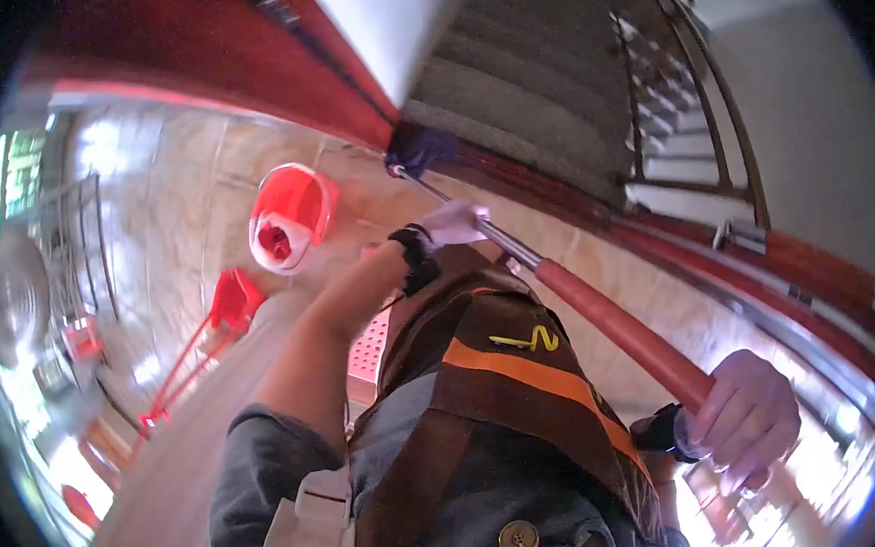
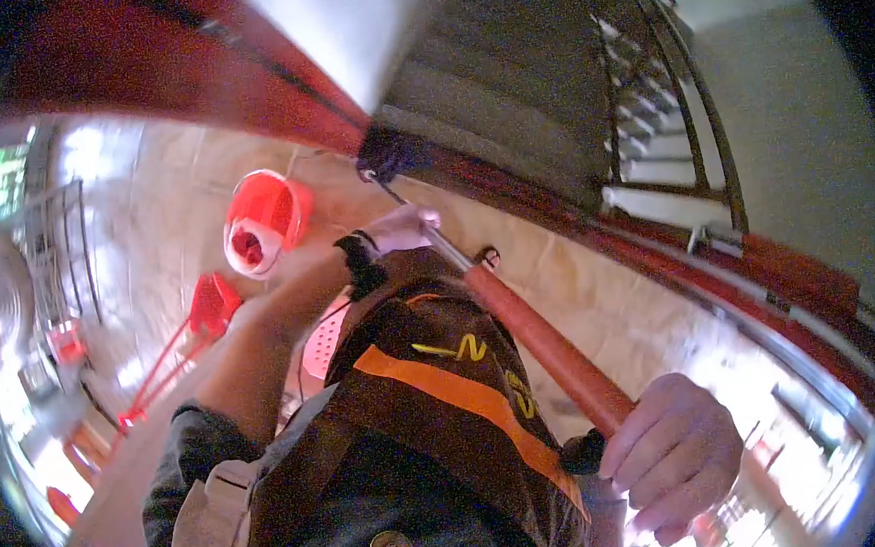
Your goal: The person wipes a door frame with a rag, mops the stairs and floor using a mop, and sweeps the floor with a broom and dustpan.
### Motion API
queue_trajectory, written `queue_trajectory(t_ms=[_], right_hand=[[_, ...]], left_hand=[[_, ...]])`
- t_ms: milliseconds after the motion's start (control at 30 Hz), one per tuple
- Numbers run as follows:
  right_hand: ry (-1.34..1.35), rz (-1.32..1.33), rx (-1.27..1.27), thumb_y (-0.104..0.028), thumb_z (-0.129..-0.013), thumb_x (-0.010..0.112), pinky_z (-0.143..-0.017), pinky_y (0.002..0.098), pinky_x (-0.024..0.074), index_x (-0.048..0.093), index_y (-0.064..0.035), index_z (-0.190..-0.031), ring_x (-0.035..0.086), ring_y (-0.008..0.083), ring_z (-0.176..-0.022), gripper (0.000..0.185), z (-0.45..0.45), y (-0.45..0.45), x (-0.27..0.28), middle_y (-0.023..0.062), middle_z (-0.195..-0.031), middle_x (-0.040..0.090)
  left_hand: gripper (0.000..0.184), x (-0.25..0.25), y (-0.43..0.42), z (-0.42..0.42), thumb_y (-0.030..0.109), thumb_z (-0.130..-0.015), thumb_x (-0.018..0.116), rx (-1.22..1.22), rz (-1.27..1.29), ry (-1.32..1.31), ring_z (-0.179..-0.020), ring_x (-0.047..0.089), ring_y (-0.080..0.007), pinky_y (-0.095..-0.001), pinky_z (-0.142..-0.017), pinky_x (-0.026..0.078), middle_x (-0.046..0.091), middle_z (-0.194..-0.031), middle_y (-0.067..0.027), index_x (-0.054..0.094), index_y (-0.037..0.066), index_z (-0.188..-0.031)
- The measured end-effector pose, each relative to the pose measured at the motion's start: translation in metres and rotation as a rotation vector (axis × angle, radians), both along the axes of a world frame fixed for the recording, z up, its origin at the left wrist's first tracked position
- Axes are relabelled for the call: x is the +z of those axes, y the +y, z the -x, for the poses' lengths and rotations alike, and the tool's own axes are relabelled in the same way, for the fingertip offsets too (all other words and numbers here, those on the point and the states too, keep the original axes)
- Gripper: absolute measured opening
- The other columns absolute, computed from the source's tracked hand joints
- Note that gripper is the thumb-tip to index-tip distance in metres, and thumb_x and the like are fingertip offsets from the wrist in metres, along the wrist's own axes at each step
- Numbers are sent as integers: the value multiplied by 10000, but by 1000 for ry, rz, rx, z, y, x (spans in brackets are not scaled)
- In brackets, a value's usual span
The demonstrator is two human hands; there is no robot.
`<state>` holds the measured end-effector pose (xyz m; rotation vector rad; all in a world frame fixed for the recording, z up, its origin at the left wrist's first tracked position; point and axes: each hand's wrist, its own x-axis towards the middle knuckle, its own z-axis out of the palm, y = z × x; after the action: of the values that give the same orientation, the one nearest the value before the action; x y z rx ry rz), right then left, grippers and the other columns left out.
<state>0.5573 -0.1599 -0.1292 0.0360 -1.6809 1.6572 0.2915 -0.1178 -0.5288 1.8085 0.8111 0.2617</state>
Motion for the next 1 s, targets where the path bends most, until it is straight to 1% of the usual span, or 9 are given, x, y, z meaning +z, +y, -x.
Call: queue_trajectory(t_ms=[167,333,567,633,700,767,867,900,1000], right_hand=[[91,1,-297,-185,-822,608,-530,299,516,603,14,-717,578,189,-549,226,-10,-43,-11,85,-622,570],[107,8,-640,-151,-822,577,-502,289,508,598,21,-713,566,177,-516,204,-36,-122,-11,77,-586,560],[101,5,-988,-102,-821,535,-463,276,498,589,31,-708,550,161,-468,183,-106,-273,-1,67,-535,546],[102,-9,-1081,-88,-821,522,-452,272,495,587,34,-707,545,156,-455,179,-133,-323,6,64,-521,541],[100,-26,-1170,-74,-821,510,-441,269,492,585,36,-705,540,151,-441,176,-161,-370,8,61,-506,537],[55,-30,-1263,-87,-830,516,-451,282,498,601,29,-724,551,151,-464,178,-182,-416,17,38,-519,540],[-64,12,-1281,-110,-839,522,-459,288,500,613,12,-731,555,149,-468,186,-220,-459,42,29,-529,548],[-96,24,-1282,-117,-842,524,-462,290,500,616,7,-734,557,149,-469,188,-227,-475,51,26,-532,550],[-136,-9,-1388,-152,-855,527,-471,280,505,626,-26,-723,562,142,-475,207,-250,-516,54,10,-543,559]], left_hand=[[175,12,12,-25,220,-662,608,-397,111,148,-589,558,-299,-388,-552,413,566,-637,-151,581,48,-683],[179,-11,-29,-61,221,-630,611,-548,-24,23,-541,525,-312,-409,-514,392,524,-577,-140,529,62,-618],[228,8,-116,-187,224,-657,623,-997,29,-54,-527,532,-332,-395,-491,404,522,-570,-164,484,60,-581],[209,18,-152,-233,105,-612,646,-1044,68,-56,-503,462,-253,-351,-497,359,464,-558,-127,440,72,-603],[208,13,-186,-275,129,-616,659,-1096,41,-79,-556,506,-324,-360,-511,379,494,-587,-134,462,65,-631],[219,20,-217,-312,123,-625,649,-1112,26,-162,-506,470,-254,-342,-489,355,460,-556,-109,436,74,-611],[243,33,-264,-370,109,-640,629,-1098,231,76,-481,387,-155,-318,-467,322,406,-520,-65,394,86,-582],[266,38,-281,-386,87,-655,609,-1173,26,-92,-501,306,-102,-300,-453,287,354,-505,-27,361,102,-561],[269,68,-323,-448,82,-645,622,-1205,-77,-95,-496,321,-140,-313,-462,297,371,-505,-43,369,106,-558]])
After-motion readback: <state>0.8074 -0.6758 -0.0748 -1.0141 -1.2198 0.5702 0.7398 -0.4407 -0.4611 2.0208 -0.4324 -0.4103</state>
